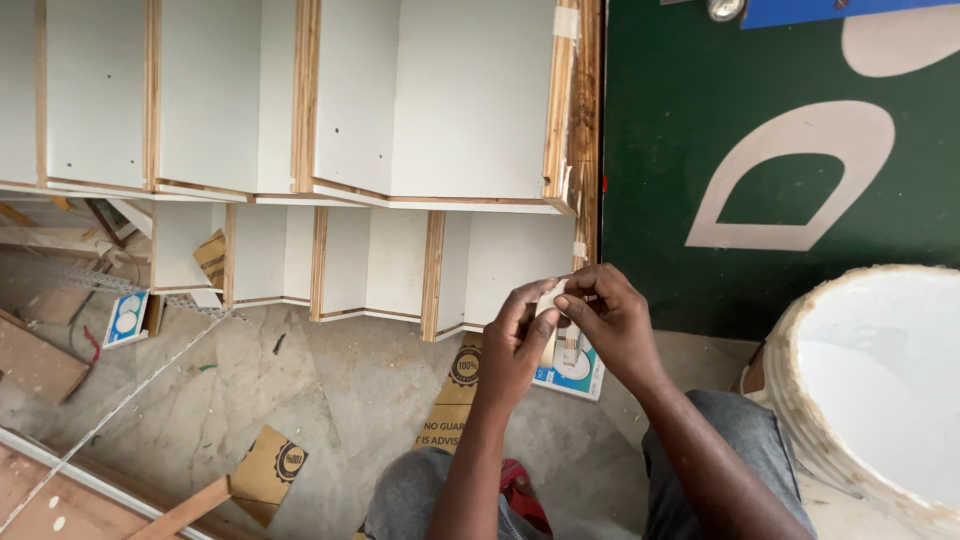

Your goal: The person applies masking tape to the edges of a wooden structure, likely a cabinet or shelving unit. They repeatedly tear off strips of tape and press them onto the vertical and horizontal edges of the wood.

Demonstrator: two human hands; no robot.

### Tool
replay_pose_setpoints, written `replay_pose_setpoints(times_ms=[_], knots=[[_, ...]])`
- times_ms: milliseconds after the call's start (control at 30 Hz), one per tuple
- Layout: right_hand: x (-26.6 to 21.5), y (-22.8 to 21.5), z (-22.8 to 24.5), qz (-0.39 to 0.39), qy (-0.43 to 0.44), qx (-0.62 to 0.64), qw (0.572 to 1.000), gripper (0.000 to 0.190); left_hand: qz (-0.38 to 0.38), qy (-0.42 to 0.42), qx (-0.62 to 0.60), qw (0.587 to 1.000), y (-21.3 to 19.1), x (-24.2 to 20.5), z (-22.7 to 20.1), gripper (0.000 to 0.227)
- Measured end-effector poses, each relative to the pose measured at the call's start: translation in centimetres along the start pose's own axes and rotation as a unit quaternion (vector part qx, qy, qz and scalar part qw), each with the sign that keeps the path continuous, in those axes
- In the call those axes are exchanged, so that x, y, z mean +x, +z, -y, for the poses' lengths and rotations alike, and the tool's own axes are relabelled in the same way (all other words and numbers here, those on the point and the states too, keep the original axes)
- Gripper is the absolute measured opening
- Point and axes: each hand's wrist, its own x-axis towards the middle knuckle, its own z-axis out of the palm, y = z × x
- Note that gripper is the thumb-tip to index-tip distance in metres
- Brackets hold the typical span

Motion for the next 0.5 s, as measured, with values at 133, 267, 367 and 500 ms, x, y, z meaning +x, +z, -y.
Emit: replay_pose_setpoints(times_ms=[133, 267, 367, 500], knots=[[0.1, -1.2, -2.1, -0.010, 0.017, 0.010, 1.000, 0.014, 0.028, -0.064, 0.019, 0.997, 1.0, 0.2, -0.2, 0.038], [0.3, -2.0, -4.3, -0.014, 0.022, 0.069, 0.997, 0.008, 0.026, -0.081, 0.054, 0.995, 2.1, 0.7, 0.2, 0.045], [0.6, -2.4, -5.5, -0.038, 0.032, 0.085, 0.995, 0.008, 0.029, -0.119, -0.007, 0.992, 3.4, 0.9, 0.9, 0.060], [1.5, -2.8, -6.6, -0.068, 0.050, 0.137, 0.987, 0.008, 0.023, -0.130, 0.033, 0.991, 4.0, 1.7, 1.8, 0.084]])
